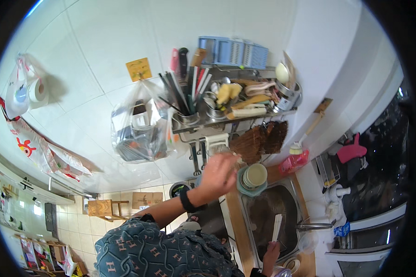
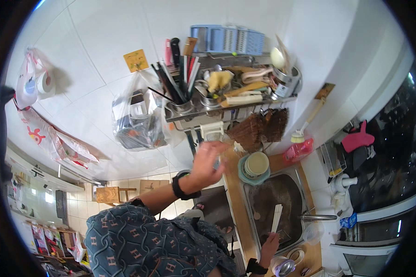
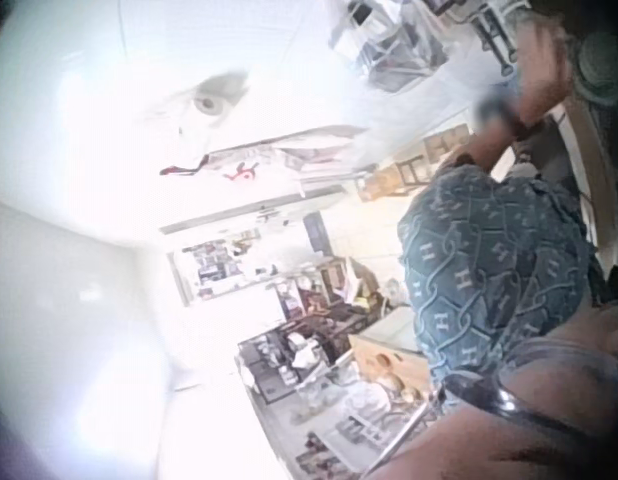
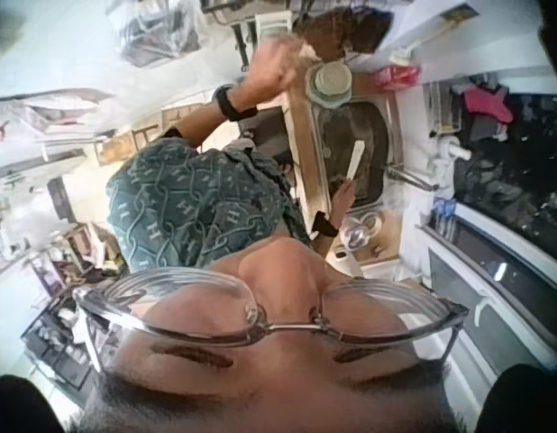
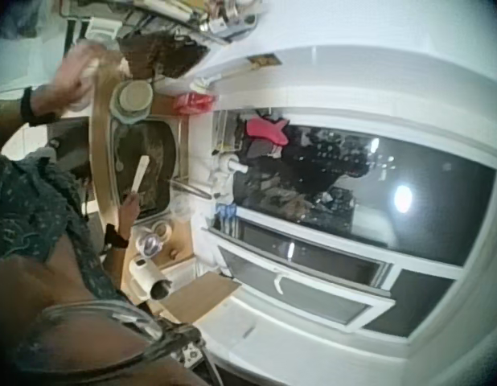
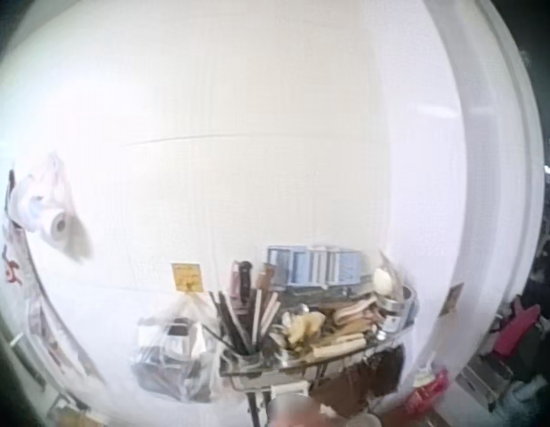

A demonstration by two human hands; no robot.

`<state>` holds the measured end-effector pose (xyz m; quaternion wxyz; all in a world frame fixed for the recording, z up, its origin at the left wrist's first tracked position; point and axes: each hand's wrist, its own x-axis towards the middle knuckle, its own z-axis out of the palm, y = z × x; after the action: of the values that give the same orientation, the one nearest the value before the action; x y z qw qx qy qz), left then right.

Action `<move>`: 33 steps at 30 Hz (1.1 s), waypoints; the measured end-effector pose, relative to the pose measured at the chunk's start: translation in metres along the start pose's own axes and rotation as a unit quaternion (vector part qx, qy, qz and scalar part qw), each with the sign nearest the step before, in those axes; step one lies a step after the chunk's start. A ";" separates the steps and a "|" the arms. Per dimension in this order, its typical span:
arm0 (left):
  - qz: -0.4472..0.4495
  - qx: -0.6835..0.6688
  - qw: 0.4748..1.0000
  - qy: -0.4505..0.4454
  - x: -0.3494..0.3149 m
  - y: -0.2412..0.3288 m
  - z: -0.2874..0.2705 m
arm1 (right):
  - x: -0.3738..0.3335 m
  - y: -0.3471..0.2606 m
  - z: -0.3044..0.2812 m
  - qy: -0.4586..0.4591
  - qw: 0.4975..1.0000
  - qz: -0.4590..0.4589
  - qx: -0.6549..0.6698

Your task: The person washes white chopsticks and spoons in a kitchen sink using running water and dish soap. They rinse the items under the faucet, place the chopsticks in a utensil holder, and continue washing spoons.

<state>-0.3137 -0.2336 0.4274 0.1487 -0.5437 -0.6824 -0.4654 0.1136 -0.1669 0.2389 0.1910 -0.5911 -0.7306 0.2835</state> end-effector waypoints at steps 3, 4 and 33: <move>0.000 0.080 0.976 0.203 0.026 -0.028 -0.071 | 0.019 -0.100 -0.044 -0.008 0.997 -0.065 -0.044; -0.035 0.079 0.964 0.250 0.034 -0.038 -0.088 | 0.022 -0.137 -0.055 0.066 0.984 -0.161 -0.044; -0.111 -0.025 0.990 0.086 0.127 -0.117 -0.142 | 0.121 -0.688 0.032 0.159 0.531 -0.680 -0.480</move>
<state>-0.5063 -0.2674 0.5366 0.1409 -0.4259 -0.7113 -0.5412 -0.4537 -0.1523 0.6478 0.1270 0.0464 -0.8954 -0.4241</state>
